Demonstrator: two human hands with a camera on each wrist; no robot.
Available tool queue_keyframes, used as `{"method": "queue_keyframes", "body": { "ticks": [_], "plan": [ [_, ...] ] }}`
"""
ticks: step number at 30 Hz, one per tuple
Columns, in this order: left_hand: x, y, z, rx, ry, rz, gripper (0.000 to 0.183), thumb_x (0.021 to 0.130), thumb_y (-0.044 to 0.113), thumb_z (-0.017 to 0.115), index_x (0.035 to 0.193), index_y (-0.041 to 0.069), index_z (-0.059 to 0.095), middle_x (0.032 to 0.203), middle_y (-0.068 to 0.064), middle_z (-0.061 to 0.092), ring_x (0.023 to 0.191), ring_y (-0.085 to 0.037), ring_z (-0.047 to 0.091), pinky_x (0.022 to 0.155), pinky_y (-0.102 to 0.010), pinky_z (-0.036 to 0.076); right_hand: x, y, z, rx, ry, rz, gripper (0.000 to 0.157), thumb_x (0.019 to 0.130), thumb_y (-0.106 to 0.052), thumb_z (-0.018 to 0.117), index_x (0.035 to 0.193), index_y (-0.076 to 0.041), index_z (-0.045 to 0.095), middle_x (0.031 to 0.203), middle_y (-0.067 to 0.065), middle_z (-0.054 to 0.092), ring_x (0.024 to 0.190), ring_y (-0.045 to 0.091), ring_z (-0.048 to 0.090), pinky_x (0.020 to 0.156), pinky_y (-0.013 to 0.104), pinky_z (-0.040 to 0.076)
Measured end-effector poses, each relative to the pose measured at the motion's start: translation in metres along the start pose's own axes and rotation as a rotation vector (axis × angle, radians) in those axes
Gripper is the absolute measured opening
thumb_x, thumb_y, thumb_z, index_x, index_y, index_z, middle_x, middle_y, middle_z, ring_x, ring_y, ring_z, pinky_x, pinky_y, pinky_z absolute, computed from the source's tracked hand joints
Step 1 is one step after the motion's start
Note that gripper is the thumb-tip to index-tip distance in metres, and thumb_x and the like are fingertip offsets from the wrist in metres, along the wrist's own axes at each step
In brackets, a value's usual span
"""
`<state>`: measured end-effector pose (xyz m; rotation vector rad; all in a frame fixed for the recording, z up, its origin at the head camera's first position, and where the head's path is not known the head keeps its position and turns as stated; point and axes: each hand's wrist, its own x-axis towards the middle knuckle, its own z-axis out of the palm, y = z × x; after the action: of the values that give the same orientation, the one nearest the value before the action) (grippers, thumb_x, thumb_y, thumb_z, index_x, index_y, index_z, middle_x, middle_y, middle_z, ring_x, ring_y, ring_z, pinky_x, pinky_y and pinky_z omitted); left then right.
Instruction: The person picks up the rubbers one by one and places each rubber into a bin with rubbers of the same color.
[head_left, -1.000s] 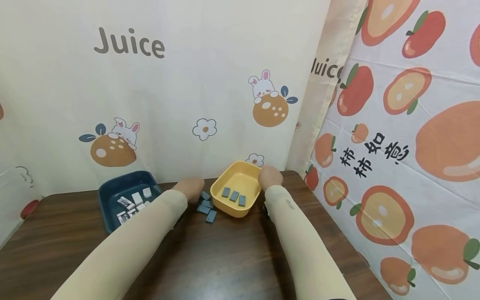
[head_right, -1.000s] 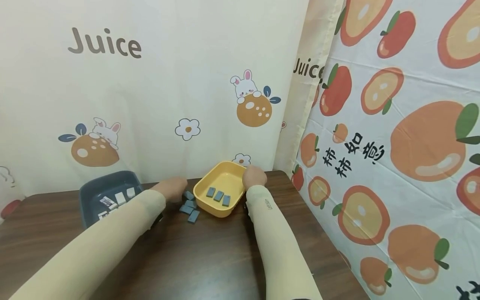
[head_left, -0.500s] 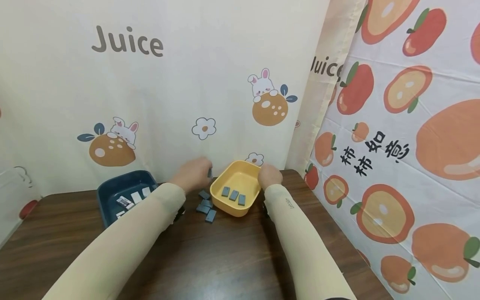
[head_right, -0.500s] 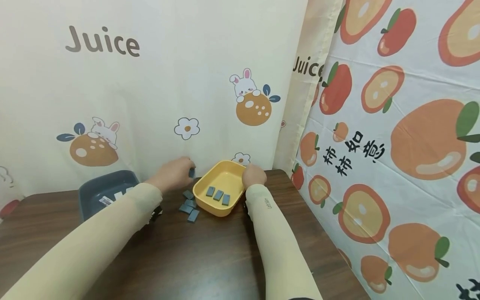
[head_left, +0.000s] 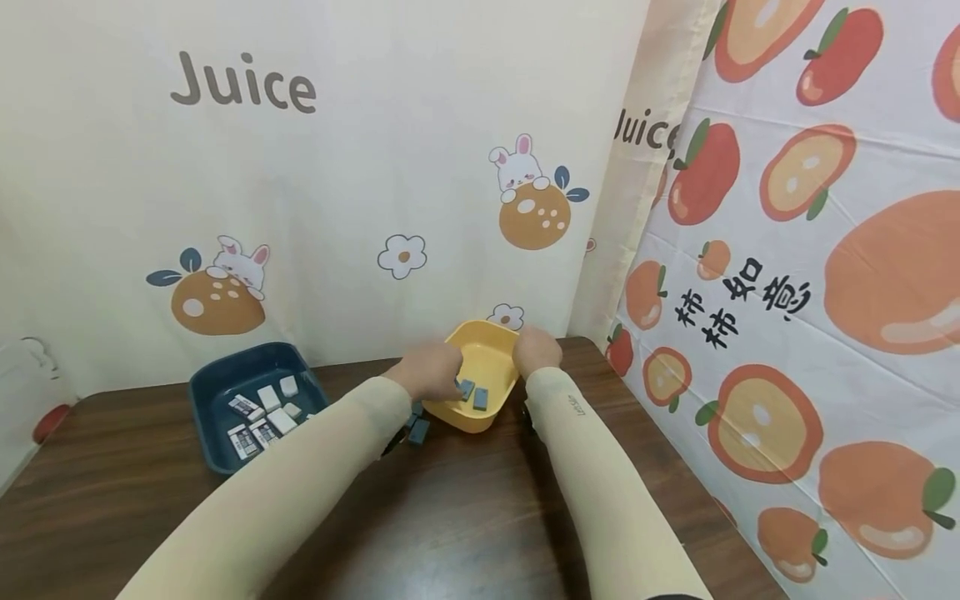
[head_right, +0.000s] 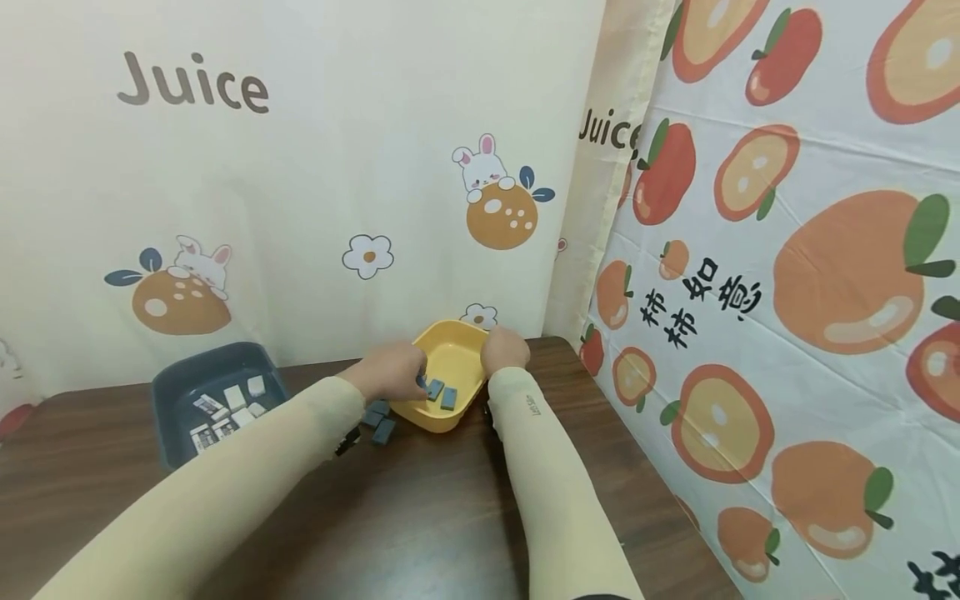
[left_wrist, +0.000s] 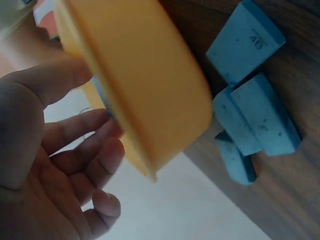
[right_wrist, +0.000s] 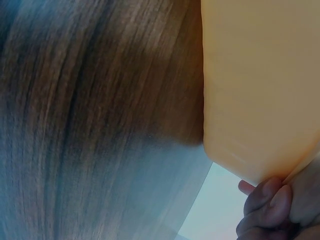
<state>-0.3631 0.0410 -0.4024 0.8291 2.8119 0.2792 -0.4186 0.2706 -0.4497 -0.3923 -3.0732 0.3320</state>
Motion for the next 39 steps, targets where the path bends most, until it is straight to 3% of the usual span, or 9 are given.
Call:
{"method": "queue_keyframes", "body": {
  "ticks": [9,17,26,36,39],
  "plan": [
    [0.009,0.001,0.011,0.004,-0.01,-0.045,0.021,0.096,0.021,0.086,0.088,0.014,0.068,0.079,0.001,0.063,0.072,-0.018,0.056,0.067,-0.032,0.049,-0.001,0.001,0.0,0.004,-0.011,-0.003,0.028,0.118,-0.013,0.052,0.119,-0.006,0.079,0.113,0.012,0.082,0.096,0.026,0.078,0.086,0.049,0.069],
    [0.041,0.003,0.009,0.05,0.023,-0.015,0.015,0.1,0.011,0.081,0.09,0.014,0.07,0.079,0.001,0.062,0.073,-0.017,0.054,0.069,-0.033,0.047,-0.001,-0.001,-0.001,-0.01,-0.01,0.019,0.03,0.119,-0.014,0.05,0.122,-0.007,0.079,0.116,0.013,0.081,0.098,0.027,0.078,0.087,0.049,0.069],
    [0.073,0.007,0.02,0.167,0.078,0.02,0.017,0.104,0.006,0.075,0.09,0.015,0.074,0.087,0.002,0.072,0.078,-0.019,0.059,0.081,-0.037,0.058,-0.001,-0.003,-0.002,-0.032,-0.006,0.017,0.028,0.118,-0.017,0.052,0.117,-0.007,0.079,0.107,0.01,0.079,0.09,0.024,0.074,0.085,0.046,0.069],
    [0.075,0.002,0.025,0.178,0.112,0.02,0.015,0.109,0.008,0.069,0.099,0.013,0.078,0.092,-0.001,0.075,0.08,-0.021,0.06,0.091,-0.044,0.061,0.001,-0.004,-0.002,-0.019,-0.011,0.024,0.031,0.119,-0.015,0.05,0.117,-0.007,0.08,0.112,0.012,0.081,0.096,0.026,0.078,0.088,0.048,0.069],
    [0.073,0.0,0.023,0.176,0.114,0.034,0.015,0.109,0.008,0.07,0.096,0.015,0.077,0.091,0.0,0.075,0.08,-0.021,0.06,0.088,-0.044,0.06,-0.001,-0.005,-0.002,-0.028,-0.017,0.02,0.03,0.119,-0.015,0.051,0.117,-0.006,0.079,0.113,0.012,0.081,0.095,0.026,0.077,0.086,0.048,0.069]
  ]
}}
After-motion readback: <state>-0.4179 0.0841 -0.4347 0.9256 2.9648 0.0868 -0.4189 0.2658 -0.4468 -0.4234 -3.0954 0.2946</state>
